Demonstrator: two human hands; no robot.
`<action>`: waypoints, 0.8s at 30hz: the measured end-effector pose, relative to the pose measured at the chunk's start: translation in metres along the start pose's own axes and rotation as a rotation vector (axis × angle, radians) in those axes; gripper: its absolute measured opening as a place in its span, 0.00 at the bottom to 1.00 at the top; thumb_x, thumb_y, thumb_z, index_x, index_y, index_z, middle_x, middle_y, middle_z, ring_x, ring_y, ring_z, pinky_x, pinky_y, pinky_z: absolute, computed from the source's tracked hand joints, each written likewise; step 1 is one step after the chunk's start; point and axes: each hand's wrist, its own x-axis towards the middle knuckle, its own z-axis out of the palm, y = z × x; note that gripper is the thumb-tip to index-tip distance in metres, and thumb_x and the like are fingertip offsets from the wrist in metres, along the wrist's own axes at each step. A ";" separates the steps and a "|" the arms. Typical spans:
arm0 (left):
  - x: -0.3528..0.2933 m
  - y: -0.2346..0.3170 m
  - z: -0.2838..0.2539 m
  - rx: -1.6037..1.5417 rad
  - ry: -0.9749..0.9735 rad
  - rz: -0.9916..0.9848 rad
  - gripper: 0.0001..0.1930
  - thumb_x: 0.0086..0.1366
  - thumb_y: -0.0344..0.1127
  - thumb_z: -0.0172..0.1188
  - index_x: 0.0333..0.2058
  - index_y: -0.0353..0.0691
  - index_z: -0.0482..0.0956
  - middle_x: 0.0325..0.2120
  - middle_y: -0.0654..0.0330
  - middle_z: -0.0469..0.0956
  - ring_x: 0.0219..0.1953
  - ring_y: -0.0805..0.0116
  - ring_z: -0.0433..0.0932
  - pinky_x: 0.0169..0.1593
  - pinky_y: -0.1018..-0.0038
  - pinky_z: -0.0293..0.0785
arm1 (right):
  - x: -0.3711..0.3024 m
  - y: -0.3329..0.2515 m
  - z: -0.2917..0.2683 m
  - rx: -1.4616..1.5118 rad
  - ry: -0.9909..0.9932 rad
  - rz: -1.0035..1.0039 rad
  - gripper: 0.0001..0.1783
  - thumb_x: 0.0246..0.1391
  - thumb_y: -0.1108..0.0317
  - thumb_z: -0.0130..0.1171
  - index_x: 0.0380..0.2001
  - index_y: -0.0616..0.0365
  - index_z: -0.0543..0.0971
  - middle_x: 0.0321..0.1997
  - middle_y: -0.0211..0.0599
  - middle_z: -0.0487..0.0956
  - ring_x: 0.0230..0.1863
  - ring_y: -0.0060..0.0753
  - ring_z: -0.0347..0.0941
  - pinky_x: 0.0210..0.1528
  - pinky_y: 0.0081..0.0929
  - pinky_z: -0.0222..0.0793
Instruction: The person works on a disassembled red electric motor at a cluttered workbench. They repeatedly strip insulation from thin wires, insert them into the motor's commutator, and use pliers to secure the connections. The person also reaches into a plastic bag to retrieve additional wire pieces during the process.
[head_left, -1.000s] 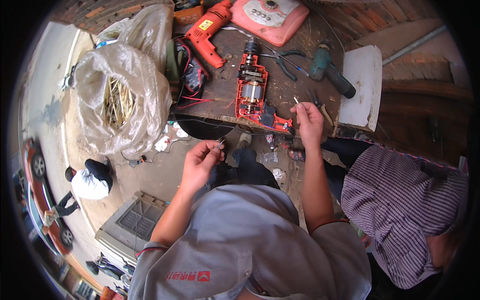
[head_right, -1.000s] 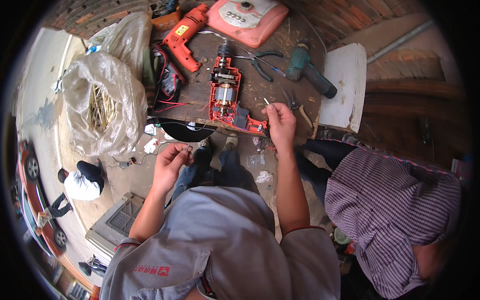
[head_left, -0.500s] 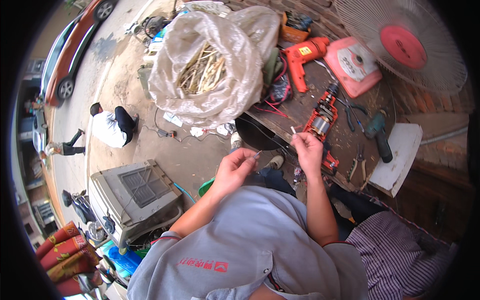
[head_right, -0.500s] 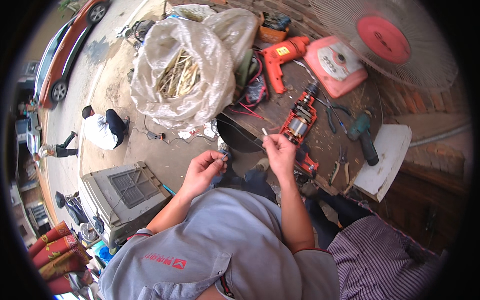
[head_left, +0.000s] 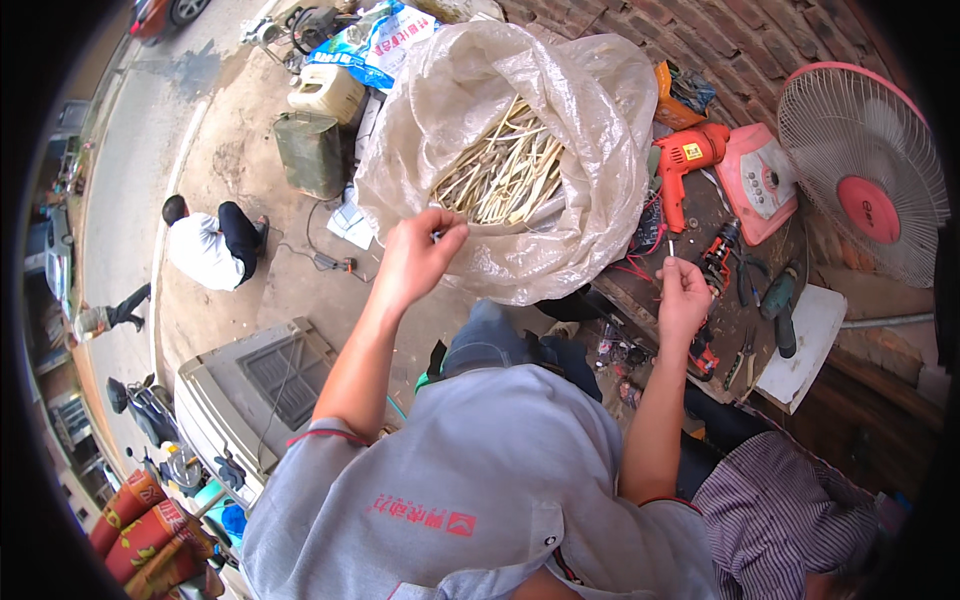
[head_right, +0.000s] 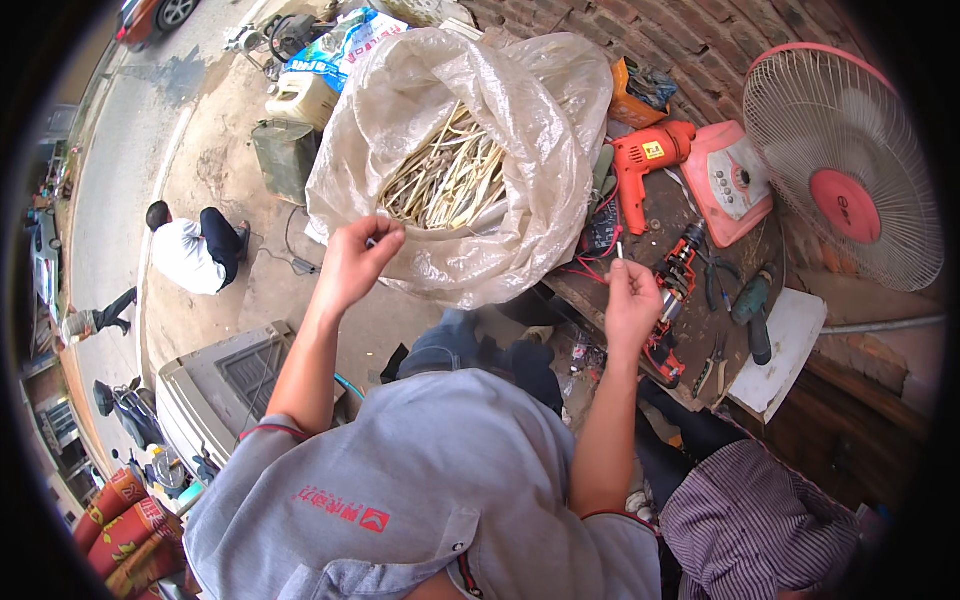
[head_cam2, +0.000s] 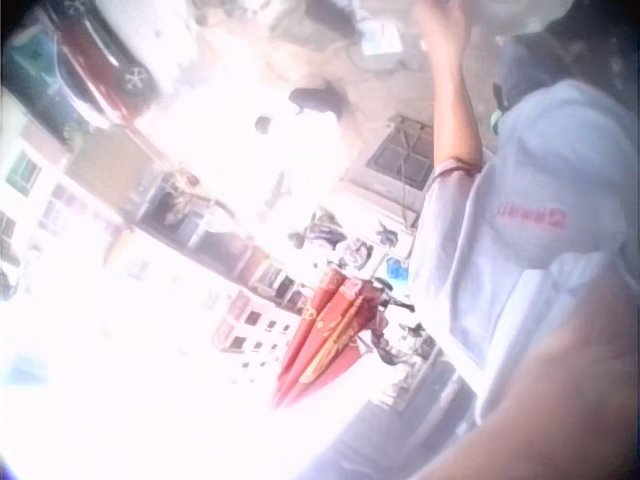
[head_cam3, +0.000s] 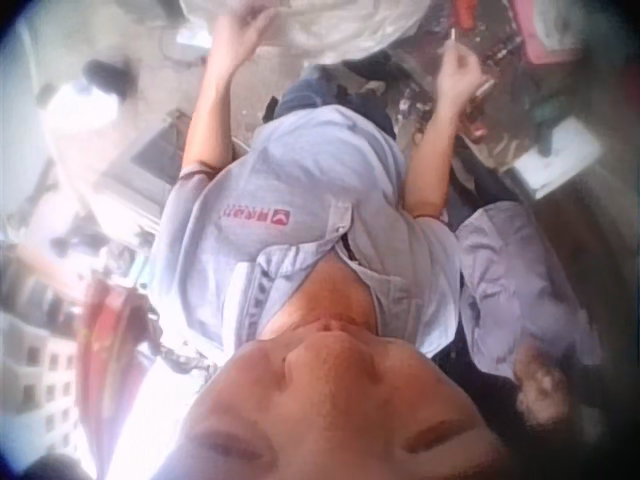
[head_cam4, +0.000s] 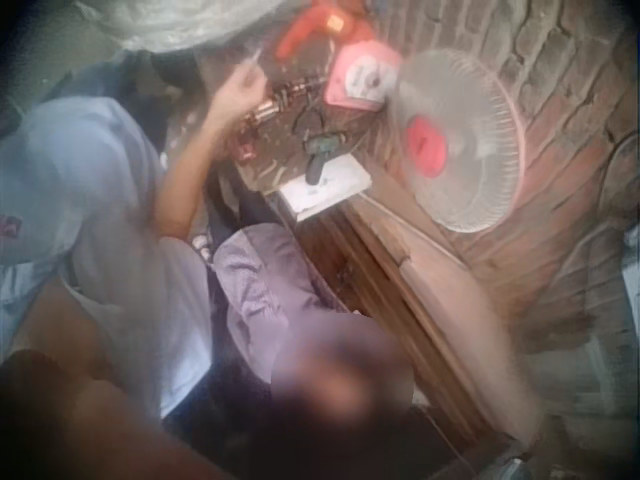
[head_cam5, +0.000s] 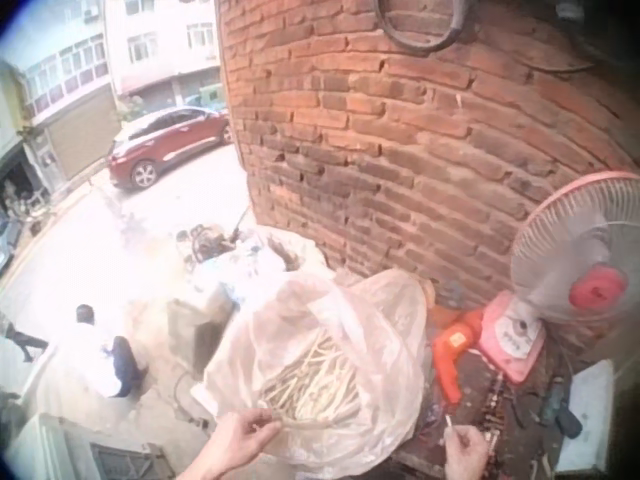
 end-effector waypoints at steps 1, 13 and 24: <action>0.018 0.000 -0.003 0.074 -0.034 -0.025 0.13 0.65 0.38 0.64 0.41 0.34 0.84 0.26 0.55 0.83 0.30 0.69 0.82 0.37 0.69 0.77 | -0.011 -0.019 0.017 0.040 -0.010 -0.027 0.08 0.63 0.69 0.64 0.37 0.64 0.82 0.28 0.26 0.82 0.28 0.13 0.73 0.32 0.15 0.68; 0.076 -0.012 0.026 0.566 0.017 0.052 0.10 0.60 0.39 0.60 0.32 0.37 0.83 0.28 0.41 0.83 0.35 0.41 0.84 0.42 0.50 0.79 | -0.018 -0.088 0.160 -0.532 -0.194 -0.433 0.05 0.55 0.66 0.67 0.30 0.54 0.84 0.30 0.42 0.83 0.31 0.51 0.80 0.34 0.41 0.75; 0.085 -0.015 0.025 0.674 -0.046 0.069 0.12 0.60 0.42 0.63 0.33 0.38 0.84 0.29 0.44 0.84 0.36 0.43 0.84 0.43 0.52 0.79 | -0.031 -0.075 0.146 0.041 -0.269 -0.257 0.07 0.55 0.75 0.69 0.38 0.63 0.85 0.32 0.35 0.84 0.26 0.18 0.74 0.29 0.19 0.69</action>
